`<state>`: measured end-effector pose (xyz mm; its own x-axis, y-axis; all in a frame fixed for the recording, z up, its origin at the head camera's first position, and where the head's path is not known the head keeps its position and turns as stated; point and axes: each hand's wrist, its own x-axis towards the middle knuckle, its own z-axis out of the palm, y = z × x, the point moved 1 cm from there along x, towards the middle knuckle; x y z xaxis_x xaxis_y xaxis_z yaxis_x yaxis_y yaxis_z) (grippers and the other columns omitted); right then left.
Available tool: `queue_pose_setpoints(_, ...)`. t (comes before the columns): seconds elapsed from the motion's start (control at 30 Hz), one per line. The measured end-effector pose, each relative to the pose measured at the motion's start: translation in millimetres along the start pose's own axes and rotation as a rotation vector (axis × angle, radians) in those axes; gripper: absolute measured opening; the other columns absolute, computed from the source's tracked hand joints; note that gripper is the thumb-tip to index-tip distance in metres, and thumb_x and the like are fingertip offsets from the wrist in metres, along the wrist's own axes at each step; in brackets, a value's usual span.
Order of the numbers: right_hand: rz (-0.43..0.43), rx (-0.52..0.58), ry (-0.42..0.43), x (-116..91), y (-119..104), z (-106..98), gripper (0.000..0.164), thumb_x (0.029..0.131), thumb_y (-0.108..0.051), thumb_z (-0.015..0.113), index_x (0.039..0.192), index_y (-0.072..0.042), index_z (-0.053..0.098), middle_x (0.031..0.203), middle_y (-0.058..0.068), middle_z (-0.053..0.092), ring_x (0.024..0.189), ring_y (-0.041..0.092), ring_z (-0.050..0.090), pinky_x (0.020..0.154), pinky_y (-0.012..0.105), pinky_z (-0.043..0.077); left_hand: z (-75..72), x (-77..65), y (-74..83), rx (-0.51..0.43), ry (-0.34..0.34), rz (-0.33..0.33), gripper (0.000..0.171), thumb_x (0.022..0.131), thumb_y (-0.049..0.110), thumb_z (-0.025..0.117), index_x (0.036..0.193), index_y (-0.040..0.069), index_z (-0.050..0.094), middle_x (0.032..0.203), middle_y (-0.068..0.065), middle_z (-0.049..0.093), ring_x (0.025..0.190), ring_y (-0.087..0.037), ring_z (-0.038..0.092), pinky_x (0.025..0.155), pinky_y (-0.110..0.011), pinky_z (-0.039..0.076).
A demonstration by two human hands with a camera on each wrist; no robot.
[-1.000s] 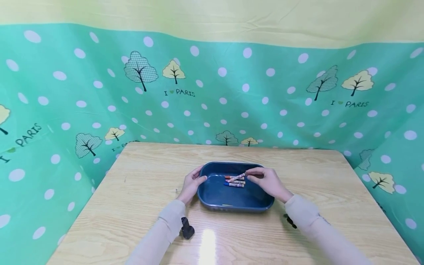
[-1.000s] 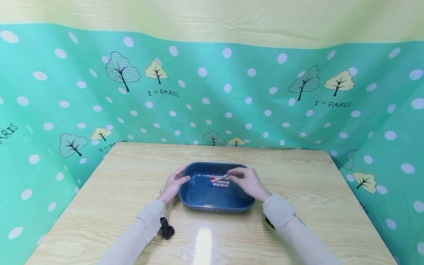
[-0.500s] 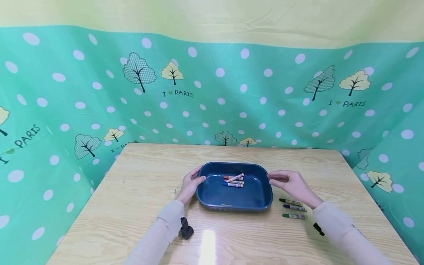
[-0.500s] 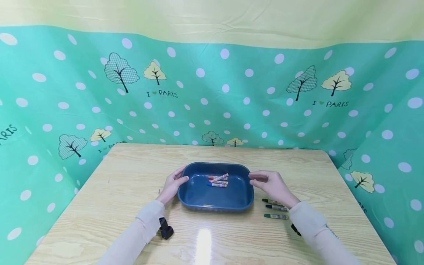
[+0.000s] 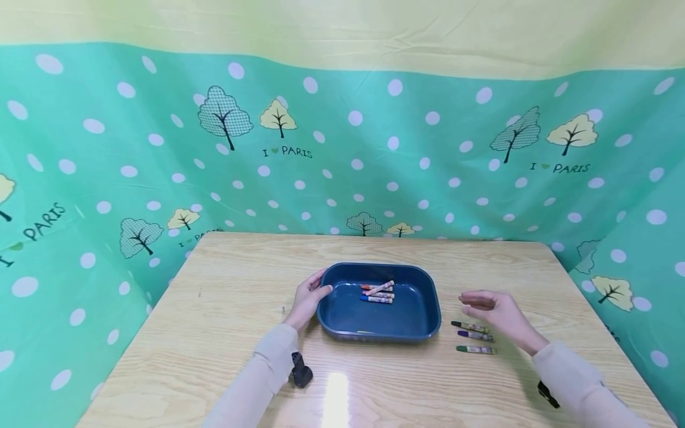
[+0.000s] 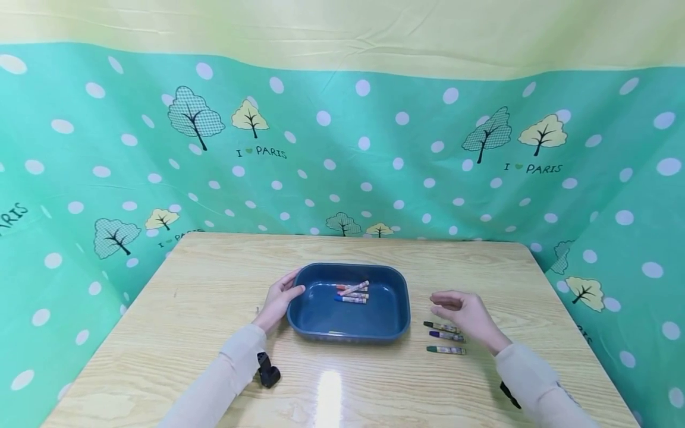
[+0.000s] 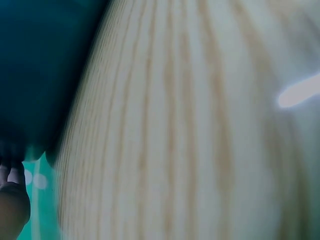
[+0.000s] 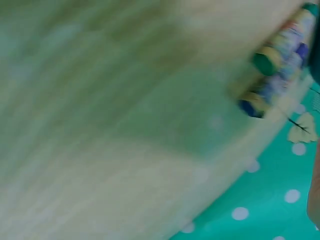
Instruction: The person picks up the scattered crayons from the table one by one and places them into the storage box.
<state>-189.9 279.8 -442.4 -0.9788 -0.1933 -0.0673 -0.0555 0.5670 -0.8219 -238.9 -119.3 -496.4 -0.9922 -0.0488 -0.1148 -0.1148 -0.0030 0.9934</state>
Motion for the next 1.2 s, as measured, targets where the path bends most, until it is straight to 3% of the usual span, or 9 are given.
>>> queue_pose_setpoints(0.13,0.018,-0.014,-0.007,-0.5,17.6,1.4,0.044,0.084,-0.024,0.065,0.12,0.001,0.057,0.12,0.019,0.06,0.105,0.027,0.061,0.083,0.023,0.053,0.7,0.4,-0.7,0.004,0.004,0.004,0.048,0.084,0.008,0.061,0.131,0.01,0.051,0.135,-0.013,0.049,0.124,-0.025,0.047,0.103,-0.036,0.04)
queue_pose_setpoints(0.37,0.072,-0.003,-0.003,-1.1,39.6,4.3,0.045,0.08,-0.023,0.069,0.118,0.0,0.058,0.116,0.018,0.062,0.1,0.02,0.063,0.079,0.018,0.053,0.0,-0.3,-1.0,0.004,-0.002,0.009,0.048,0.084,0.008,0.061,0.131,0.01,0.05,0.135,-0.013,0.049,0.124,-0.026,0.046,0.104,-0.036,0.039)
queue_pose_setpoints(0.77,0.046,0.007,-0.014,-0.9,56.3,7.9,0.038,0.082,-0.01,0.066,0.116,0.004,0.058,0.115,0.022,0.061,0.091,0.013,0.066,0.076,0.021,0.055,-0.1,0.9,-2.7,0.0,-0.008,0.011,0.049,0.084,0.008,0.061,0.131,0.011,0.05,0.135,-0.013,0.049,0.124,-0.025,0.046,0.104,-0.037,0.039)
queue_pose_setpoints(1.03,-0.037,-0.216,0.049,1.2,52.8,11.1,0.021,0.079,-0.006,0.068,0.1,-0.007,0.069,0.096,0.007,0.069,0.078,0.004,0.063,0.066,0.016,0.052,0.2,1.4,0.5,0.0,0.0,0.007,0.049,0.085,0.009,0.06,0.132,0.01,0.049,0.135,-0.013,0.049,0.124,-0.025,0.046,0.105,-0.037,0.038)
queue_pose_setpoints(1.2,-0.056,-0.272,0.053,2.2,52.6,12.0,0.018,0.079,-0.005,0.068,0.096,-0.009,0.07,0.09,0.003,0.07,0.075,0.001,0.061,0.063,0.016,0.051,0.0,0.7,-1.6,-0.004,-0.001,0.002,0.049,0.085,0.009,0.06,0.132,0.01,0.049,0.135,-0.013,0.048,0.124,-0.026,0.045,0.105,-0.037,0.038)
